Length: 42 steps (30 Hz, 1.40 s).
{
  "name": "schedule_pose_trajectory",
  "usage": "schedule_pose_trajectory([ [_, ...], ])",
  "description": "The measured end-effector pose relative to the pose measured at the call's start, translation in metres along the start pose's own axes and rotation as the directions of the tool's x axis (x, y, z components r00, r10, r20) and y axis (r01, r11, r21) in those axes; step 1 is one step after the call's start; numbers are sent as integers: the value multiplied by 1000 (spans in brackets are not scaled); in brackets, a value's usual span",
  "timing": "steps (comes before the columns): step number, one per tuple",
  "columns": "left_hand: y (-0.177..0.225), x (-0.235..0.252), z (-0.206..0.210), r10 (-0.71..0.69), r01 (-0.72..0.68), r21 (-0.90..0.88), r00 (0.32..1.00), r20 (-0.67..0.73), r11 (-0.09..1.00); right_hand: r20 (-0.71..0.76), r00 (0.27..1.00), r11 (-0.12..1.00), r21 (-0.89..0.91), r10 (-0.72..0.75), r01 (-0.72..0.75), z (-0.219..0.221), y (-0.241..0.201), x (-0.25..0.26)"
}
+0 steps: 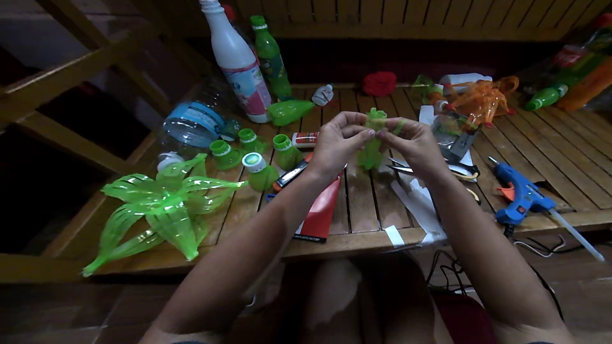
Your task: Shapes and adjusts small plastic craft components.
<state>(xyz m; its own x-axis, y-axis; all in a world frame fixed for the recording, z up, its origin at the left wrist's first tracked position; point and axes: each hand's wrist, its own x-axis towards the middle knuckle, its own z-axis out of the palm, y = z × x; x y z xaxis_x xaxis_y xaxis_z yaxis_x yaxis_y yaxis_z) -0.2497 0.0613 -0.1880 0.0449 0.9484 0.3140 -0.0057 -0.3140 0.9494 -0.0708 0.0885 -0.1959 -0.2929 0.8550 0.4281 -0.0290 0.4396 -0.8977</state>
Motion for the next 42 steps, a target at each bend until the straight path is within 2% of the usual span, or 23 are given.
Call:
schedule_pose_trajectory([
  [6, 3, -2, -1, 12, -13, 7, 998, 62, 1000, -2, 1000, 999, 31, 4, -4, -1, -2, 0],
  [11, 0, -1, 0, 14, -14, -4, 999, 41, 1000, 33, 998, 995, 85, 54, -57, -1, -5, 0],
  [16, 1, -1, -1, -18, 18, -36, 1000, 2, 999, 30, 997, 996, 54, 67, -69, -5, -8, 2],
  [22, 1, -2, 2, 23, -25, -34, 999, -33, 999, -107, 990, 991, -104, -96, 85, 0, 3, 4],
  [24, -1, -3, 2, 36, -37, -19, 999, -34, 999, -111, 978, 962, -231, -174, 145, 2, 8, 4],
  [26, -1, -3, 3, 41, -41, -10, 998, -49, 999, -94, 974, 949, -261, -207, 177, 4, 8, 3],
  [32, -3, -2, 4, 49, -50, -4, 997, -61, 999, -5, 989, 971, -187, -151, 147, 5, 5, 0],
  [39, -3, -3, 2, 87, -87, 89, 996, 6, 992, -64, 996, 998, -35, -57, 55, 5, 7, 3],
  [42, 1, -3, 0, 81, -82, 136, 997, 7, 987, -68, 997, 999, -30, -30, 29, 4, 6, 2],
])
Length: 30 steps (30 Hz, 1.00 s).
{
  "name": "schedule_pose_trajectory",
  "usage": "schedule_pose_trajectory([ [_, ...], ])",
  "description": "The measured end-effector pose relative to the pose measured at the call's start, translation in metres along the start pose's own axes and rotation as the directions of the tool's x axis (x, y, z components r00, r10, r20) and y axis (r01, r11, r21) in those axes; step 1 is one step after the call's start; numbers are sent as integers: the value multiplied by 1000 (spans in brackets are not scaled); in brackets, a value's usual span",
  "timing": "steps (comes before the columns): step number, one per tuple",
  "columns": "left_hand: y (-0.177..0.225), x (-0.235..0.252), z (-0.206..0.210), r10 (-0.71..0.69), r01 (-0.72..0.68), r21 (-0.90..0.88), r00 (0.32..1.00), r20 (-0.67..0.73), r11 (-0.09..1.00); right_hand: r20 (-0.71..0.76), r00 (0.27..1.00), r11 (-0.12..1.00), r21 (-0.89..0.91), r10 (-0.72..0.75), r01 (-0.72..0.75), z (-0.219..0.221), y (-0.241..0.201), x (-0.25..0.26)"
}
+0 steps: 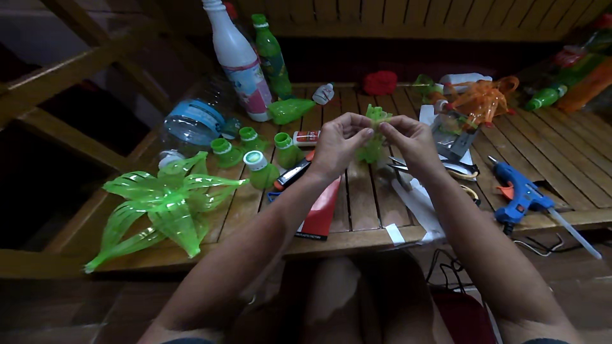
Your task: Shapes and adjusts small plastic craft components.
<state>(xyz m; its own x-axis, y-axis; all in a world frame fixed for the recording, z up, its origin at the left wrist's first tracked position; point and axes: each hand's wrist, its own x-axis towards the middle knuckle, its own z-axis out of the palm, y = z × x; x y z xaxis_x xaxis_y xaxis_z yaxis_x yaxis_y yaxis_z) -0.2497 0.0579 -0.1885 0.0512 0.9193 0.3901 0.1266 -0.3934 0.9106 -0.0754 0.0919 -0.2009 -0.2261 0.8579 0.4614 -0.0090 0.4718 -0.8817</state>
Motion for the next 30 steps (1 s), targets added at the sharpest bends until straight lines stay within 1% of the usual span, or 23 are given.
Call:
schedule_pose_trajectory([
  [7, -3, 3, 1, -38, 37, -14, 996, -83, 999, 19, 1000, 1000, 7, 10, -10, 3, 0, -1],
  [12, -3, 2, 4, -21, 22, 7, 991, -130, 1000, 40, 999, 1000, 12, 0, 0, 5, 0, -1],
  [17, -2, 1, 5, 1, 3, 29, 991, -133, 1000, 46, 999, 1000, 1, -16, 16, 5, 2, 0],
  [23, -3, -1, 5, 61, -51, 81, 991, -120, 995, 29, 999, 1000, 3, -21, 21, 5, 4, 0],
  [30, -4, -2, 5, 118, -97, 173, 987, -112, 980, 17, 998, 998, -20, -54, 54, 6, 6, 1],
])
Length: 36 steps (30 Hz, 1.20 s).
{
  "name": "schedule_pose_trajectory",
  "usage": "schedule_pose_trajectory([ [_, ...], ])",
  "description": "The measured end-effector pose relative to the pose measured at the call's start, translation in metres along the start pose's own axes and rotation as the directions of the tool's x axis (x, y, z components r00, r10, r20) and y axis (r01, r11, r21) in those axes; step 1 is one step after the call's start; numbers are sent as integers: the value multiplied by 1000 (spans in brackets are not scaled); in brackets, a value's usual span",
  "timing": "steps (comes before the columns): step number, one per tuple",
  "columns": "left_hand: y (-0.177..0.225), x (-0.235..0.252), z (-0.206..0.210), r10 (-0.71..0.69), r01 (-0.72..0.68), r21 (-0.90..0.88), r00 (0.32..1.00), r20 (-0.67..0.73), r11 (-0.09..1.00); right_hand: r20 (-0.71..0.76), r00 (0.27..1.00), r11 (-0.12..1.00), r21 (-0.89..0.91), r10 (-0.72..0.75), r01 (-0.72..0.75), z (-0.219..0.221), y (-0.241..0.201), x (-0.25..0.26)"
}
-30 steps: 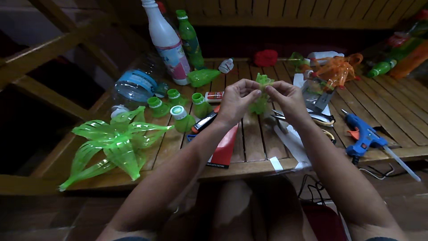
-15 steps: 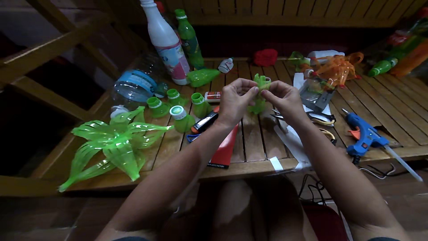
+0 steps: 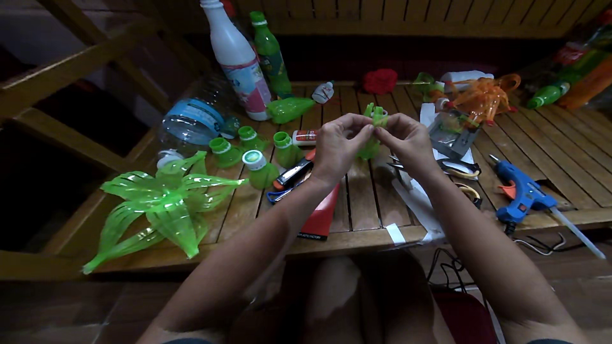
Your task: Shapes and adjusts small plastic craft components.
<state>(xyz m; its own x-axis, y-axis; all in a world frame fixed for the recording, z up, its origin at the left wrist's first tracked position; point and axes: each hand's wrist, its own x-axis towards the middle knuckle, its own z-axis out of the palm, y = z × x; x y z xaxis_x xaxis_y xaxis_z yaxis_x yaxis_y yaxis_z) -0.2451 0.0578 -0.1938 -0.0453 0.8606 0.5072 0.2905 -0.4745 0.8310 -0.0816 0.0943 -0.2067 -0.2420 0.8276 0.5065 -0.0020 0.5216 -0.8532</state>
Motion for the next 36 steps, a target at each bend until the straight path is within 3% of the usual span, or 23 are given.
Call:
schedule_pose_trajectory([
  [8, -2, 3, -2, -36, 36, -10, 999, -6, 999, 35, 999, 999, -46, 3, -1, -2, -3, -1],
  [27, 1, 3, -6, 23, -27, 71, 998, 58, 997, 19, 1000, 999, -42, -4, 5, -2, -1, 1],
  [36, 0, 5, -4, 7, -11, 84, 999, 47, 996, 54, 999, 991, -134, -4, 11, -4, -2, 0],
])
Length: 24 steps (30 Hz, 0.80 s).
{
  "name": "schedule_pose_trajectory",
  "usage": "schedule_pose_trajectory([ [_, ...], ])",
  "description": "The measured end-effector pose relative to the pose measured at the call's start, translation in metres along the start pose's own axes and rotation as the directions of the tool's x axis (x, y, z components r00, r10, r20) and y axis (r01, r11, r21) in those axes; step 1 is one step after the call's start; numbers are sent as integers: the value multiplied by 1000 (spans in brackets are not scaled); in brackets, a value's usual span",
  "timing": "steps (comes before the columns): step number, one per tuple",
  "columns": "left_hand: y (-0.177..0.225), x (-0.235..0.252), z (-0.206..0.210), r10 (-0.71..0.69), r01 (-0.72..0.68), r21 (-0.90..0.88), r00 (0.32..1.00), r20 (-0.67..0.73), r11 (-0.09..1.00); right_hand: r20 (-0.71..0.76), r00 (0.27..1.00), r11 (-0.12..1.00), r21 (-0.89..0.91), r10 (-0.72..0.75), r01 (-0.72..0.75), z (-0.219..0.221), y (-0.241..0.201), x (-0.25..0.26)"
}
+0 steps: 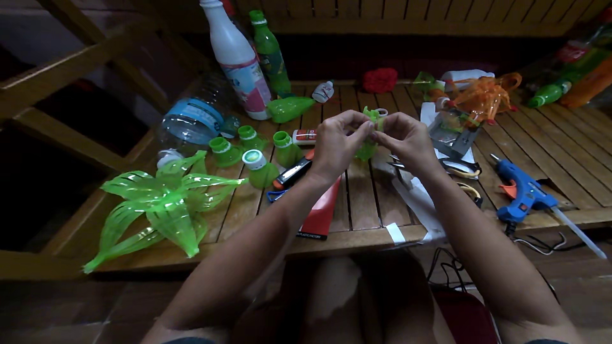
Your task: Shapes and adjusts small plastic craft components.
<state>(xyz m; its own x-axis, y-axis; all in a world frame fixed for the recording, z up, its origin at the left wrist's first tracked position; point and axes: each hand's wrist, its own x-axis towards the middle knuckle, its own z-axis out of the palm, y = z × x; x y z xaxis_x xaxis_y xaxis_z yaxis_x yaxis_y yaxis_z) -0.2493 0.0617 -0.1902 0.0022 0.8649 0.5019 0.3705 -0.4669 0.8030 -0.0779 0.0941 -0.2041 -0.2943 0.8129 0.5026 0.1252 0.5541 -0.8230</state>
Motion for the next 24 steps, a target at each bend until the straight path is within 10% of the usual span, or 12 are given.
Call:
schedule_pose_trajectory([
  [24, -2, 0, 0, -8, 8, -38, 1000, -7, 999, -40, 999, 994, 108, 5, -1, 2, 0, -1],
])
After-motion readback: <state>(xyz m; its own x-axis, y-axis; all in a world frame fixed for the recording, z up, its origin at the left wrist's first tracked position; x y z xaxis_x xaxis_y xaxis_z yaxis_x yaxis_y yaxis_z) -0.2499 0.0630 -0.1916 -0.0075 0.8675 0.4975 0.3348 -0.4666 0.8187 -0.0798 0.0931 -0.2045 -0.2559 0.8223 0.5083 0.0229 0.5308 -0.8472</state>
